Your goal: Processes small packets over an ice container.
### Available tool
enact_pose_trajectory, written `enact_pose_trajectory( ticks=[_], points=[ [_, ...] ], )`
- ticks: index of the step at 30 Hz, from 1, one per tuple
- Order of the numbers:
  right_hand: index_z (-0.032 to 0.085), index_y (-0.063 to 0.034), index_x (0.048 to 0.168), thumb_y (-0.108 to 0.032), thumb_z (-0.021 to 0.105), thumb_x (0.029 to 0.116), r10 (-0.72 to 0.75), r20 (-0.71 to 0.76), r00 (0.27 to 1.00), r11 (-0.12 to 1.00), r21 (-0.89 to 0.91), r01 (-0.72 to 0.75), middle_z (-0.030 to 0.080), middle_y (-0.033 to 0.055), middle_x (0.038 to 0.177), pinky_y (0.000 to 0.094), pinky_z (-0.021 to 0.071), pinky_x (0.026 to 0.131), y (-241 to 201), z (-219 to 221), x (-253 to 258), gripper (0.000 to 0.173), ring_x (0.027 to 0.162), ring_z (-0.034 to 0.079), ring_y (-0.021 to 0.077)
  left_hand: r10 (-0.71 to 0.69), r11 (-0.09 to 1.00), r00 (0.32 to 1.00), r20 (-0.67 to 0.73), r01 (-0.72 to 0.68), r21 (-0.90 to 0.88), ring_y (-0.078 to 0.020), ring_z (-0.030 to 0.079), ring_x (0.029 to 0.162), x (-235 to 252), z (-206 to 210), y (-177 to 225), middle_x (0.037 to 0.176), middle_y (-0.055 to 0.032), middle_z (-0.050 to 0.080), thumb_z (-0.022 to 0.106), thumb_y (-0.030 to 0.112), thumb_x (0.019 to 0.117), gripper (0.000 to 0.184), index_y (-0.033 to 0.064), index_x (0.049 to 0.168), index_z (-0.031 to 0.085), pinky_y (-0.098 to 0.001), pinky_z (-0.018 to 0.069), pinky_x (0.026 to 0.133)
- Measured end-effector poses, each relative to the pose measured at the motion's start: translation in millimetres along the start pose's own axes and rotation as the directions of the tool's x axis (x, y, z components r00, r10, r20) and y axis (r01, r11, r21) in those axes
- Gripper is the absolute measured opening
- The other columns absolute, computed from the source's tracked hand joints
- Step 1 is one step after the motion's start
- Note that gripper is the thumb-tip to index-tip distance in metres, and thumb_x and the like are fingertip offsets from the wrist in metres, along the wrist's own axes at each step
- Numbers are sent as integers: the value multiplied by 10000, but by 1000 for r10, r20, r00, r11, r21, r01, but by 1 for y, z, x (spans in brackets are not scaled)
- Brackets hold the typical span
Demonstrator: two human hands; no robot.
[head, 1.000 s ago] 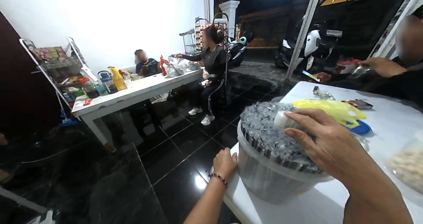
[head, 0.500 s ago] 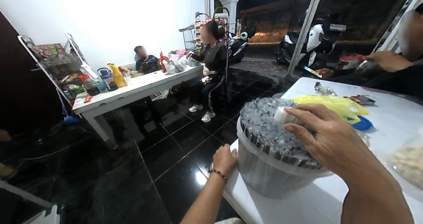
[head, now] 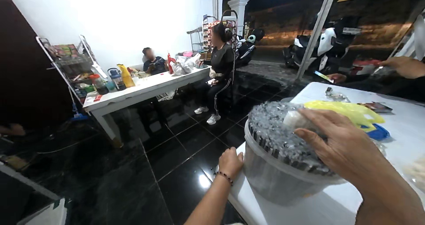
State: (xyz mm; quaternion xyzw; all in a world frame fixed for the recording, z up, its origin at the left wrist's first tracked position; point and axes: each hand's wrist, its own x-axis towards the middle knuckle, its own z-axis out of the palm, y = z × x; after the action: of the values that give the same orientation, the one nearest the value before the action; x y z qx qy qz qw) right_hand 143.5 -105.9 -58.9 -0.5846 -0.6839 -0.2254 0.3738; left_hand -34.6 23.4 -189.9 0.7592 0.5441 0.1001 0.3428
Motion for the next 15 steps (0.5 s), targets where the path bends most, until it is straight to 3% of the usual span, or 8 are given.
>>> enact_pose_trajectory(
  ticks=[3,15],
  points=[
    [724,22,1201,-601,383,1021,-42,-13,999,999,-3,42,682,251,1211,608,516,906,1,1,1,733,1112,653,454,4,1000,1000,6,-4,-1,-351,582,1294,0,-1,0,1366,-217,606,441,337,1091,457,19,1396,564,-548,458,1070],
    [723,26,1200,-571,386,1031,-55,-28,998,998,-13,54,687,259,1212,586,522,917,1,1,1,707,1115,659,458,3,1000,1000,5,-3,-10,-345,592,1281,2,1,-2,1351,-214,617,442,351,1089,461,20,1378,580,-547,467,1059]
  ],
)
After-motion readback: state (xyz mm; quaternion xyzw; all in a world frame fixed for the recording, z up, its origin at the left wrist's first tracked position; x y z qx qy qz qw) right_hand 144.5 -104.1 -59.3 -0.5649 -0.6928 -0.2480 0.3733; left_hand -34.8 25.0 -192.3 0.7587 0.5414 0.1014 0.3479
